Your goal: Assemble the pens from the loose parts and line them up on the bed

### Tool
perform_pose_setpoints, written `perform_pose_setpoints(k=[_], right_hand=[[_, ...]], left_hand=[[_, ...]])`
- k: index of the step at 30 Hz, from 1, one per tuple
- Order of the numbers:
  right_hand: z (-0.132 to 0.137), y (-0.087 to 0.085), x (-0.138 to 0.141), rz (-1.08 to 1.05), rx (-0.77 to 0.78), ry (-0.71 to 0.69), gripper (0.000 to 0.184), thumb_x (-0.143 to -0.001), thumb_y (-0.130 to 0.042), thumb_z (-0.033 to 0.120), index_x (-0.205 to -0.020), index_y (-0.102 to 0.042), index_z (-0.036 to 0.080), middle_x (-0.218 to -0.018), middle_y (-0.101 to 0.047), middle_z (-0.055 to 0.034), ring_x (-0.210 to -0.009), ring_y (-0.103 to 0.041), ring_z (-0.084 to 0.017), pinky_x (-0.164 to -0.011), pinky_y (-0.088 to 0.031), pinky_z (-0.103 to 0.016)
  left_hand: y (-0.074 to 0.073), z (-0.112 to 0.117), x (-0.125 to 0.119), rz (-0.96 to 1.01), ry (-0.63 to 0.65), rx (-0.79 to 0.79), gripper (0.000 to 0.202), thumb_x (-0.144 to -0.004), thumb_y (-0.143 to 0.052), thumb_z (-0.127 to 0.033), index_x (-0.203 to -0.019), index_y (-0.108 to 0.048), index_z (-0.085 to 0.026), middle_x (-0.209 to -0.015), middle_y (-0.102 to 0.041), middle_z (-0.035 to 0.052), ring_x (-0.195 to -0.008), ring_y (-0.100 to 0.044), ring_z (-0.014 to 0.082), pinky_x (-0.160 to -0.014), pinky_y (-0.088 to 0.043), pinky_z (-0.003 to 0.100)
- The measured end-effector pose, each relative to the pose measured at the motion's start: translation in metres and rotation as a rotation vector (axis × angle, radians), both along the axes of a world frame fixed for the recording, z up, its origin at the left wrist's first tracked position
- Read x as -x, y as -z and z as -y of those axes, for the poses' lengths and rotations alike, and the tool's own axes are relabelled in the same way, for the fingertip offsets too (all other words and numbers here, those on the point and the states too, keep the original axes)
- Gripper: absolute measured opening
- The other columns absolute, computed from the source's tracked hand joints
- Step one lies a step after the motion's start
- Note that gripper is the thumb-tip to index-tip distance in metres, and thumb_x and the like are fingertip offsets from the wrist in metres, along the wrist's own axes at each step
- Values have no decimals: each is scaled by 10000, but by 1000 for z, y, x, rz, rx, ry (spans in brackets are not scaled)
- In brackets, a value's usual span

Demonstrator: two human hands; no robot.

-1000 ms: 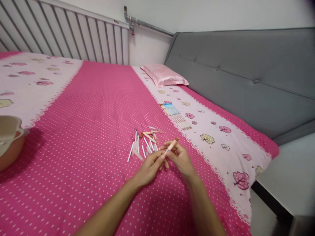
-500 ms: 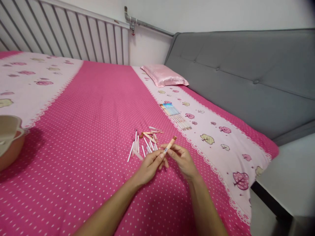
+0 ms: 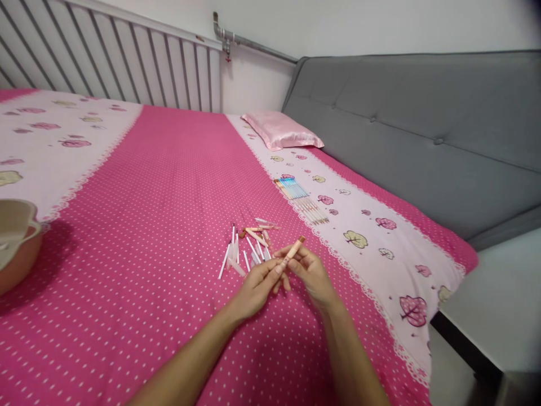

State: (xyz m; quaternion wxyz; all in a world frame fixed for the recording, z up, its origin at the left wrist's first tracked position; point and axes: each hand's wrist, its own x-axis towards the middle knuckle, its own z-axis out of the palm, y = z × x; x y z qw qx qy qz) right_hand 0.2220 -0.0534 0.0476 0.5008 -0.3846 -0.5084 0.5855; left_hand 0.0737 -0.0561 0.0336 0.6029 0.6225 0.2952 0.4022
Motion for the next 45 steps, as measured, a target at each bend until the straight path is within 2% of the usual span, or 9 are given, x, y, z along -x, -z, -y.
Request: perform_pose_setpoints(k=[4,10,17,21,29,35,39,42,45], right_hand=[[1,0,-2,-13,2,-20,277,-808,-604,340,-1068,-634,247,-1038,-661,-60,-915,-621,-181,-798,-505,-325],[1,-1,-3,41,-39,-20,234,-789,-629,324,-994,-683,225,-924,-688,-47,-873,-631,-181,-845,-487,-356],[-1,-1,-1,27,-4,12,206,-731,-687,332,-894,-674,206,-913,-671,-42,-770,-626,-155,-731,-519,-304],[-1,0,0,19,3,3,215,-727,-696,318,-908,-651,211,-912,-665,-35,-756,-622,-139,-701,-515,-269],[1,-1,0,-31,-8,-31,272,-806,-610,341,-1065,-636,262,-1017,-667,-51,-897,-627,-182,-806,-506,-340],[0,0,-3,37,-52,-30,201,-797,-626,307,-971,-693,230,-924,-686,-43,-855,-628,-165,-840,-486,-328],[-1,0,-1,18,-43,-14,177,-767,-658,310,-922,-692,230,-885,-680,-29,-740,-630,-138,-755,-513,-296],[-1,-1,1,-9,-25,-35,198,-752,-669,326,-920,-671,222,-773,-658,-4,-532,-582,-102,-605,-521,-280],[-1,-1,2,-18,-13,-41,202,-745,-676,331,-904,-657,208,-661,-609,27,-443,-525,-81,-519,-492,-255]], left_hand=[[-1,0,1,1,-7,6,386,-906,-376,-428,-792,-600,-135,-674,-568,27,-570,-443,104,-578,-362,241],[2,-1,2,-9,-13,14,398,-898,-387,-444,-789,-600,-126,-688,-564,34,-580,-448,104,-577,-360,238],[1,0,2,-27,-8,-2,390,-901,-384,-432,-789,-598,-127,-691,-577,37,-578,-452,104,-575,-358,241],[-1,0,1,-9,10,-5,374,-902,-389,-424,-802,-596,-128,-685,-589,40,-559,-449,100,-562,-358,241],[2,-2,2,8,-4,9,360,-912,-379,-401,-816,-590,-127,-685,-571,28,-580,-447,100,-589,-357,241],[4,-2,3,-13,-19,10,374,-901,-390,-423,-798,-591,-124,-697,-566,29,-580,-449,99,-582,-352,235],[3,-2,3,-21,-8,-12,361,-910,-383,-401,-796,-586,-124,-702,-562,28,-585,-443,97,-582,-350,235],[1,-1,2,-31,-6,-27,354,-913,-380,-393,-811,-587,-125,-685,-555,20,-575,-437,94,-578,-352,232],[-1,-1,2,-28,-1,-27,331,-911,-387,-388,-897,-586,-125,-708,-587,25,-576,-458,95,-583,-368,231]])
